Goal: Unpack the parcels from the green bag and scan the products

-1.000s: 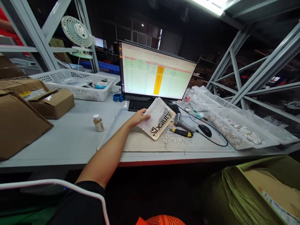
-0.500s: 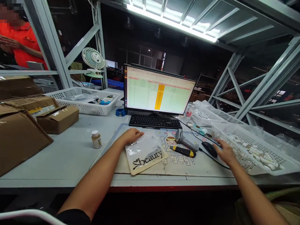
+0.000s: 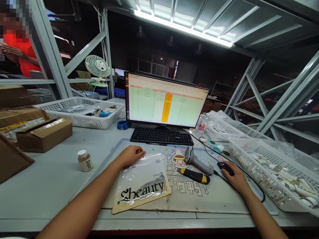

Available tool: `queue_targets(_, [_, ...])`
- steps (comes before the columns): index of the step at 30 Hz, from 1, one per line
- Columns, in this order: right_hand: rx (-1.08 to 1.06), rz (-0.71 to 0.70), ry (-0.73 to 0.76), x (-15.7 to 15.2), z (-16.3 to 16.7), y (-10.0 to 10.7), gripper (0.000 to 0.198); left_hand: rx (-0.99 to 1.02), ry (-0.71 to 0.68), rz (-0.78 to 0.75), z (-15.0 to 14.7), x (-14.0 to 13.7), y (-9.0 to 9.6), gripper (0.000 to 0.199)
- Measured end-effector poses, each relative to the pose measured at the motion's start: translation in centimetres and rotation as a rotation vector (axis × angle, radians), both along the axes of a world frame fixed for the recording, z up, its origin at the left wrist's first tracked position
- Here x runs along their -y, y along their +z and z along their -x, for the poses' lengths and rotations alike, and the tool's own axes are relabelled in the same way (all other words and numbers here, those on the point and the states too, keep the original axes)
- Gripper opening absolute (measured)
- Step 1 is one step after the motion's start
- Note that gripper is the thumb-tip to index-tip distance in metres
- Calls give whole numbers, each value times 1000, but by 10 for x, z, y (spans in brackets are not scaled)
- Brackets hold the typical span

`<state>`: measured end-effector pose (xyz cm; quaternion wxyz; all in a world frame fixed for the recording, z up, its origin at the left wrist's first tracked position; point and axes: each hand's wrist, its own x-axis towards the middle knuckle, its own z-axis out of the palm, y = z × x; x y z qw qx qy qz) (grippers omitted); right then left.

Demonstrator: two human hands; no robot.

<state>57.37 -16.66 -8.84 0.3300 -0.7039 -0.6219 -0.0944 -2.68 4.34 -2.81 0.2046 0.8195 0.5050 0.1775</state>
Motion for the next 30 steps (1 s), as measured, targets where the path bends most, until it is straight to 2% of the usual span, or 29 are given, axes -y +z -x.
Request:
queue_targets(7, [-34,-47,-26,1,-4,-11,56,45,1,61,1,-5,-8,52])
queue_targets(30, [-50,-37,-63,2,2,-8,58,70,24,82,-1,-3,-6,58])
